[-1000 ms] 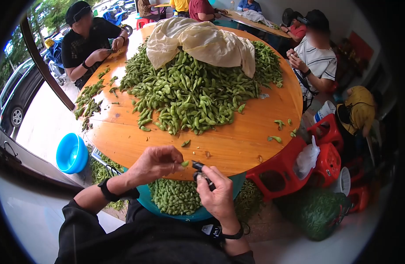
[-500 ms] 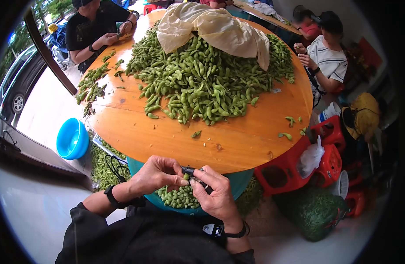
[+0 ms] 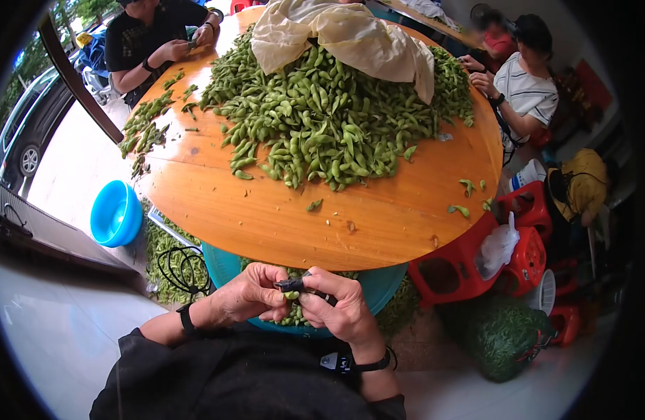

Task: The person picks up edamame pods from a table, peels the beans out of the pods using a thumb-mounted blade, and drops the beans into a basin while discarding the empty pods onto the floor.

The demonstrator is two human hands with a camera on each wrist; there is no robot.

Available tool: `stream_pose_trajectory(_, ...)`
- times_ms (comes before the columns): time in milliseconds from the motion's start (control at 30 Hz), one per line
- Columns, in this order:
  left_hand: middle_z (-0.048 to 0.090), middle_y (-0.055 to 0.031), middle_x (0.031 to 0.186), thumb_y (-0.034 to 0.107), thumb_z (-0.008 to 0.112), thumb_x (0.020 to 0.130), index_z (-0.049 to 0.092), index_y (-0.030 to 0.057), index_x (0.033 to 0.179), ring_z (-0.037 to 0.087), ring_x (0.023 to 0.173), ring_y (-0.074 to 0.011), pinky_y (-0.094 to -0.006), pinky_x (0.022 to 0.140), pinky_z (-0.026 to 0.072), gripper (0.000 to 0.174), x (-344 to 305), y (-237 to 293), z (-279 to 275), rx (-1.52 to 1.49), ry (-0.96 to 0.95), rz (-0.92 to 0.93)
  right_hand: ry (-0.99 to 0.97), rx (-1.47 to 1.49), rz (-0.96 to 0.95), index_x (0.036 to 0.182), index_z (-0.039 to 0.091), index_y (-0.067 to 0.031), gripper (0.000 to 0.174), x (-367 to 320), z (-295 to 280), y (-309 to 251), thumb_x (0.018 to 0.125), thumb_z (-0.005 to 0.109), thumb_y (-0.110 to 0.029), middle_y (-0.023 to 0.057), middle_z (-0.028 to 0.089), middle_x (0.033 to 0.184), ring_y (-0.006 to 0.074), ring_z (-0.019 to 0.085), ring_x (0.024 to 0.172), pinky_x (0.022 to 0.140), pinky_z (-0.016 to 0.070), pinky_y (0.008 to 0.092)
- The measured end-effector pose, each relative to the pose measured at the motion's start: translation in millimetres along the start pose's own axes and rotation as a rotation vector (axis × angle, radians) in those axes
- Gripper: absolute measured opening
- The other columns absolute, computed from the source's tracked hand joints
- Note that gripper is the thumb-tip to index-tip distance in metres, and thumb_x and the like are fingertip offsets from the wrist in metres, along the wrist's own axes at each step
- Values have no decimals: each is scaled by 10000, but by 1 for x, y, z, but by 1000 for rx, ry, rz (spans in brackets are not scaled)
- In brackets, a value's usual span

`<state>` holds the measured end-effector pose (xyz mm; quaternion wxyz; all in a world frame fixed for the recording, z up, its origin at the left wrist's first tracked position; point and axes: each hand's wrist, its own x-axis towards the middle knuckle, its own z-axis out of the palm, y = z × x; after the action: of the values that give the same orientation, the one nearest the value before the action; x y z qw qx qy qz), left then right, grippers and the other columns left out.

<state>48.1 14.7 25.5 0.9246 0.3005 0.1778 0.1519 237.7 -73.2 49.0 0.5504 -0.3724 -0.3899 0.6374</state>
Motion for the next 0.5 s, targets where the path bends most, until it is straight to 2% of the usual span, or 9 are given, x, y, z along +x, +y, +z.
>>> stream_pose_trajectory(67,669,-75,713,82,716,896,623,43,821,593,559,-122,-241,487,424,126,-3,-1,-4,-70,-19,-8,29,-167,-21,1036,638,80,153,2,6,2,885,611,77,47,520,840,107,550,610,496,400,256)
stream_pose_trajectory(133,662,-96,721,65,721,873,612,30,822,601,571,-173,-280,506,443,125,-8,3,-6,306,162,21,121,-899,-484,995,658,47,162,5,13,4,840,629,82,90,523,798,172,540,600,513,412,290)
stream_pose_trajectory(167,662,-96,721,65,721,873,612,30,822,601,571,-173,-280,506,443,125,-9,3,-7,305,164,18,121,-896,-482,995,658,47,162,4,13,4,840,629,82,90,523,798,172,540,600,513,412,290)
stream_pose_trajectory(233,621,-118,724,3,698,827,602,9,825,610,606,-265,-354,539,479,97,-13,1,-8,1267,143,561,207,-1064,-475,978,656,33,194,0,13,0,791,656,85,102,519,772,215,558,629,550,441,316)
stream_pose_trajectory(267,562,-141,758,17,678,779,575,2,833,606,663,-346,-426,575,500,117,-14,-3,-12,1396,154,579,234,-1069,-434,961,650,35,184,-4,12,-4,785,658,88,93,523,768,208,550,617,543,430,311)
stream_pose_trajectory(300,562,-141,758,17,678,779,575,2,833,606,663,-346,-426,575,500,117,-17,-5,-15,1396,158,576,222,-1101,-391,996,654,27,200,-10,7,-8,804,649,84,112,532,795,257,581,640,562,461,347)
stream_pose_trajectory(367,543,-138,793,67,674,774,543,17,835,607,672,-365,-456,579,497,153,-22,-8,-21,1710,231,429,274,-1072,-369,974,652,31,181,-17,4,-10,800,657,77,108,531,779,241,578,623,550,457,340)
stream_pose_trajectory(433,519,-126,749,69,684,730,518,26,761,588,644,-353,-446,536,466,174,-21,-11,-22,1731,268,452,277,-1078,-377,970,653,33,173,-23,-3,-5,801,662,68,103,534,768,229,575,610,546,457,328)
stream_pose_trajectory(500,575,-123,762,76,692,790,569,21,813,620,657,-320,-404,543,487,136,-23,-10,-23,1676,257,444,276,-1059,-294,980,652,38,183,-26,-3,-2,799,680,46,113,544,794,237,585,639,565,469,327)
